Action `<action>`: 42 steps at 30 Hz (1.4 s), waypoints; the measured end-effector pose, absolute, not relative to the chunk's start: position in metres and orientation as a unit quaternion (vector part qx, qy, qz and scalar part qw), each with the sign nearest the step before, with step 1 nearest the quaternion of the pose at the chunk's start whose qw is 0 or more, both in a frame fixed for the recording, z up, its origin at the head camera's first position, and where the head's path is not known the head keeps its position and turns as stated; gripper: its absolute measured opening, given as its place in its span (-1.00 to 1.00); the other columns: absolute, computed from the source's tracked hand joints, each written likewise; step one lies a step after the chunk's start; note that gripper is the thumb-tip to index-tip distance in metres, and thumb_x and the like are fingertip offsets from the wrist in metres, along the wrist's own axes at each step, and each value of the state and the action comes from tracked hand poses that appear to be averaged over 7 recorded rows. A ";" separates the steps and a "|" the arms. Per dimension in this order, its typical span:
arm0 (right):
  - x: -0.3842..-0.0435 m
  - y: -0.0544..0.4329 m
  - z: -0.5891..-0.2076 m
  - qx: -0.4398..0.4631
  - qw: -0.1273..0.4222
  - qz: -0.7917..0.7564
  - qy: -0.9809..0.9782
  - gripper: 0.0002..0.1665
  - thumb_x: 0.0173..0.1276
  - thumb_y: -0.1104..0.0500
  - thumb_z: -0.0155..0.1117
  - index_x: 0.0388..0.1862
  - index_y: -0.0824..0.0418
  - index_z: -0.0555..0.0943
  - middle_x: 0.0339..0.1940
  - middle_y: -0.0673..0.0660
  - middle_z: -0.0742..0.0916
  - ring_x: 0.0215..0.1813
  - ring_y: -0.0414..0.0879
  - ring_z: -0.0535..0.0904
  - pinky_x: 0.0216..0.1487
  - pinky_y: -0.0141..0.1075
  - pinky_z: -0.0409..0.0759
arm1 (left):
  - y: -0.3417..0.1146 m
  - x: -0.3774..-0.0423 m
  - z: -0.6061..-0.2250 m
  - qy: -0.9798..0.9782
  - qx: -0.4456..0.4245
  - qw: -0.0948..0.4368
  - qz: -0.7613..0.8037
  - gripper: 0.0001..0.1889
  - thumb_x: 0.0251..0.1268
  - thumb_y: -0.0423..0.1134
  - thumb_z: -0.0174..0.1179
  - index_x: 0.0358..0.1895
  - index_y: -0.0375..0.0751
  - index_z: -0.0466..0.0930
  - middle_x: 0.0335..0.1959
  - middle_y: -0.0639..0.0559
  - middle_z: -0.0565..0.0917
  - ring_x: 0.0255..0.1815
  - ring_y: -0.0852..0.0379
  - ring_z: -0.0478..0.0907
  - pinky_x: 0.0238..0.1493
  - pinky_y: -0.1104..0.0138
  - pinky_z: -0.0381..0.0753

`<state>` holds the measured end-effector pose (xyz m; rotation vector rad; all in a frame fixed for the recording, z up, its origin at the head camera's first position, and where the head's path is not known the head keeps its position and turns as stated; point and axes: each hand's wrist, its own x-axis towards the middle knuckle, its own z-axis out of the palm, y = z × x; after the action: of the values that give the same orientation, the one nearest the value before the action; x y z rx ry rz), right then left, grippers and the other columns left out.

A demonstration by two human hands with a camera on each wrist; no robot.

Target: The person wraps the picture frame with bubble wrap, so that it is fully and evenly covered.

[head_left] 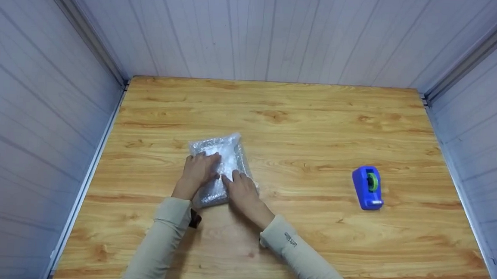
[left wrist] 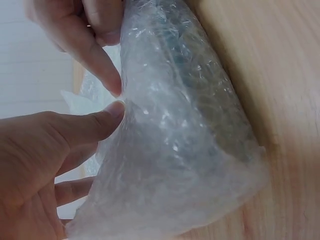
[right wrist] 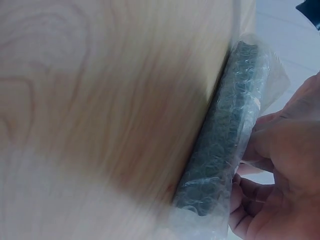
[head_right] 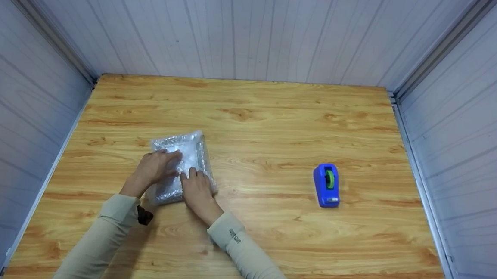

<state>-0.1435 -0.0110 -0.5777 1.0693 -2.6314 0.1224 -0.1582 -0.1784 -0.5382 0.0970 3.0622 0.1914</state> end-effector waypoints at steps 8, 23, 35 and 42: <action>-0.143 -0.011 -0.581 0.379 0.159 0.078 -0.908 -0.61 0.29 0.19 0.13 0.10 0.05 0.61 -0.28 0.17 0.57 -0.36 -0.01 0.53 -0.41 -0.23 0.53 | -0.178 -0.158 -0.537 0.998 0.026 0.017 0.062 -0.49 0.06 -0.16 0.38 0.13 -0.10 0.51 -0.06 -0.20 0.69 0.07 -0.23 0.55 0.03 -0.11 0.49; -0.152 -0.007 -0.567 0.375 0.052 0.196 -0.905 -0.61 0.34 0.22 0.11 0.13 0.13 0.59 -0.30 0.18 0.58 -0.35 0.01 0.52 -0.33 -0.16 0.56 | -0.178 -0.166 -0.531 0.993 0.025 -0.008 0.115 -0.64 0.33 -0.32 0.07 0.18 -0.18 0.53 -0.03 -0.23 0.68 0.00 -0.23 0.59 0.00 -0.04 0.56; -0.154 -0.007 -0.567 0.379 0.057 0.221 -0.897 -0.63 0.35 0.23 0.07 0.11 0.14 0.60 -0.31 0.15 0.58 -0.31 0.00 0.52 -0.27 -0.18 0.56 | -0.178 -0.169 -0.527 0.989 0.041 -0.043 0.133 -0.60 0.25 -0.49 -0.01 0.15 -0.26 0.54 0.07 -0.24 0.63 0.10 -0.25 0.54 0.15 0.00 0.51; -0.158 -0.004 -0.564 0.380 0.052 0.246 -0.890 -0.62 0.34 0.21 0.07 0.11 0.15 0.59 -0.24 0.12 0.62 -0.21 -0.02 0.57 -0.13 -0.22 0.59 | -0.177 -0.170 -0.523 0.985 0.029 -0.066 0.157 -0.59 0.26 -0.47 -0.07 0.19 -0.35 0.46 0.17 -0.27 0.56 0.23 -0.28 0.44 0.25 -0.03 0.43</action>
<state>-0.1581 -0.0039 -0.5642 1.1567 -2.7065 0.7488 -0.1695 -0.1767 -0.5227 0.0968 3.2315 0.5136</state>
